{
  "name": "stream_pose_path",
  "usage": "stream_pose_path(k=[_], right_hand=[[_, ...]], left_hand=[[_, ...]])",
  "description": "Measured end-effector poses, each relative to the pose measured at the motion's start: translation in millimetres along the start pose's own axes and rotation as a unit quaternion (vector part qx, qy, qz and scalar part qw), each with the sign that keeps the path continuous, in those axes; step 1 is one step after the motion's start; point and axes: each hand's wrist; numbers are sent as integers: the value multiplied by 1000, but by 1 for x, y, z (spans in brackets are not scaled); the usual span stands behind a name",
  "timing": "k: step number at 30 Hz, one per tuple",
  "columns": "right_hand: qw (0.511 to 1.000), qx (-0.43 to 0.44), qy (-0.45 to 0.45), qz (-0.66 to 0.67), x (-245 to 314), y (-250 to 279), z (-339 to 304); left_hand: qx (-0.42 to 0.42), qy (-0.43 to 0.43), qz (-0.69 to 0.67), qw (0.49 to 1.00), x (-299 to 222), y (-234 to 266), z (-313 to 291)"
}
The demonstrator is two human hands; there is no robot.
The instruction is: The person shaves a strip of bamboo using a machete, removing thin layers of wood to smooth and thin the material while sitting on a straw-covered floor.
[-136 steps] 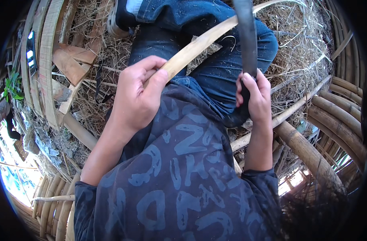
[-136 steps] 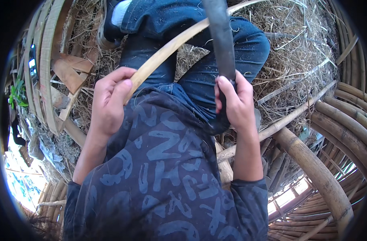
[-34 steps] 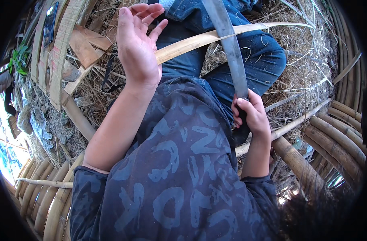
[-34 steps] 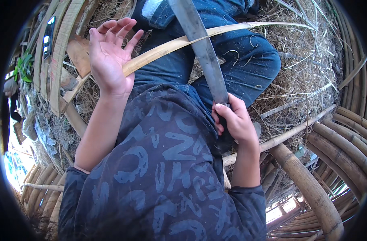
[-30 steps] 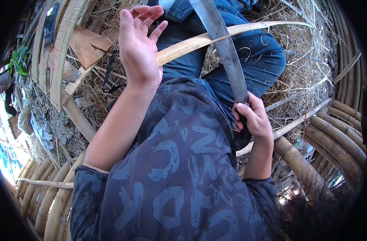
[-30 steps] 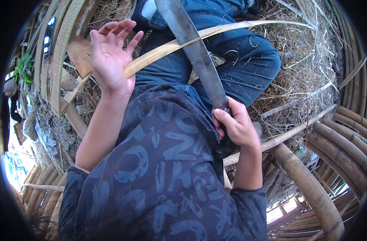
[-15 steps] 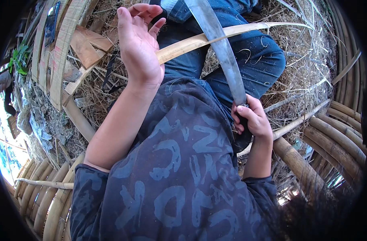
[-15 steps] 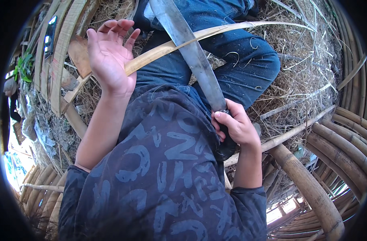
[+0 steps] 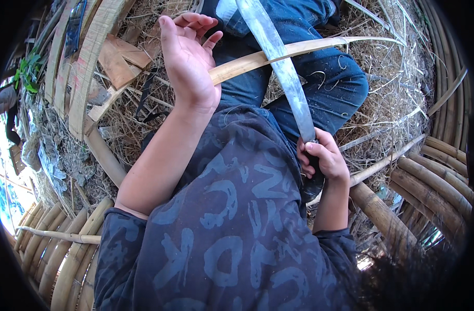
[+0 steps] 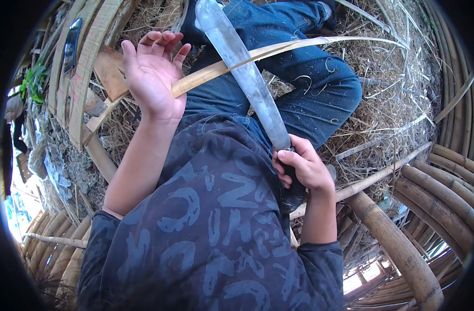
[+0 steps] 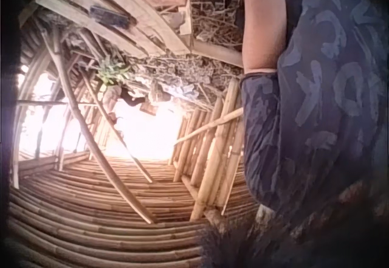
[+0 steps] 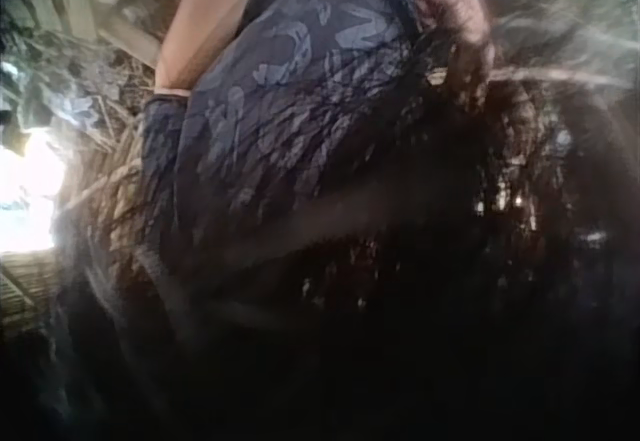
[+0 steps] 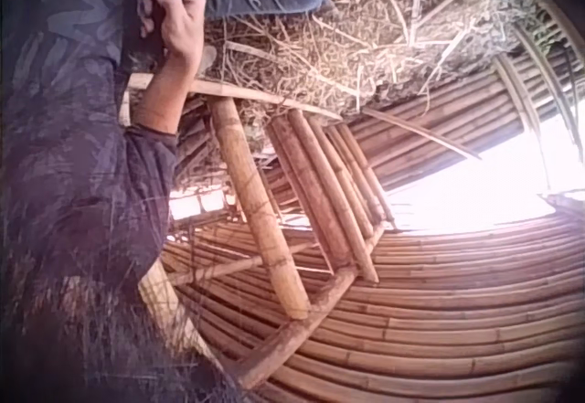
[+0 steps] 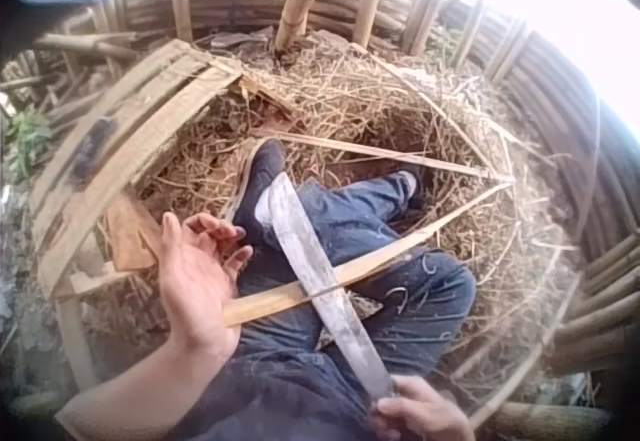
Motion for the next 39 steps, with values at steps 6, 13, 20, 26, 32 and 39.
stream_pose_path(k=[6,13,20,26,32,39], right_hand=[[999,-15,25,-39,0,-3,7],[1000,3,12,-25,9,-12,-1],[995,-37,41,-82,13,-25,3],[998,47,23,30,14,-23,0],[998,-12,47,-29,15,-35,3],[997,52,35,47,11,-30,4]], left_hand=[[-20,16,-19,999,-2,-3,4],[-19,29,-64,997,-8,-7,6],[-38,31,-88,995,-9,-10,18],[-19,-8,-78,997,-17,-20,19],[-24,-27,-70,997,-20,-28,25],[-21,-59,-58,996,-27,-33,23]])
Point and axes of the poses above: each hand's wrist, its own z-axis towards the middle knuckle, its own y-axis out of the back of the hand, x = y × z, and after that the axes turned 2 degrees about -x, right-handed
